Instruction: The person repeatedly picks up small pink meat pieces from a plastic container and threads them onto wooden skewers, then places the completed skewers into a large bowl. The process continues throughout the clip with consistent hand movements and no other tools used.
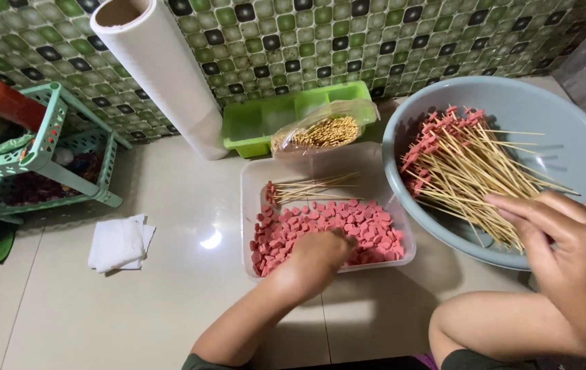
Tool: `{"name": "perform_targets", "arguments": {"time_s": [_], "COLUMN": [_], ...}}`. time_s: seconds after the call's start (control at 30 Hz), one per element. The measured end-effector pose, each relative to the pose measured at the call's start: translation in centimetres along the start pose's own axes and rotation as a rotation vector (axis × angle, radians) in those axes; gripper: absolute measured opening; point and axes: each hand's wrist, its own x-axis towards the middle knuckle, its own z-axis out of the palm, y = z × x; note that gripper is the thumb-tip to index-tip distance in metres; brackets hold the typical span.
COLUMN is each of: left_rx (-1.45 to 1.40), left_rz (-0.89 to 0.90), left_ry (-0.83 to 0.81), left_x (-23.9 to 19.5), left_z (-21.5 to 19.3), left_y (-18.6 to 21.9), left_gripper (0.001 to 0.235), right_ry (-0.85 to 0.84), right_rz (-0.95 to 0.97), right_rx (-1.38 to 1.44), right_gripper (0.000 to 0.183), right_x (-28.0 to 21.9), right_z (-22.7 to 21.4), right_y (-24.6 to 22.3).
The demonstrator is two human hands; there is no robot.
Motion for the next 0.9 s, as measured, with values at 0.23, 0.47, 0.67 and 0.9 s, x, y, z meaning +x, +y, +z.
{"name": "perform_targets", "arguments": {"time_s": [0.23,0.47,0.67,0.9], "left_rx": [0.084,0.191,0.143,0.144], "left_rz": [0.044,-0.033,0.038,0.084], "left_ry": [0.034,0.167,0.085,0.148], "left_x": [4.9,5.6,5.2,5.0], "left_z": [5.3,5.2,4.4,4.1], "left_y": [-1.4,-0.6,-0.3,-0.5], "left_gripper": [0.026,0.018,0.017,0.017], "right_ry": [0.007,-0.018,-0.047,-0.097], "right_rz": [0.040,0.071,0.033,0.010], "right_rx": [0.104,0.106,0.100,0.072], "right_gripper": [0.026,0.026,0.027,0.030], "right_x": [-0.8,-0.1,0.3,0.9], "right_z": [-0.6,0.0,0.5,1.1], "right_y": [0.6,0.8,0.3,-0.7]}}
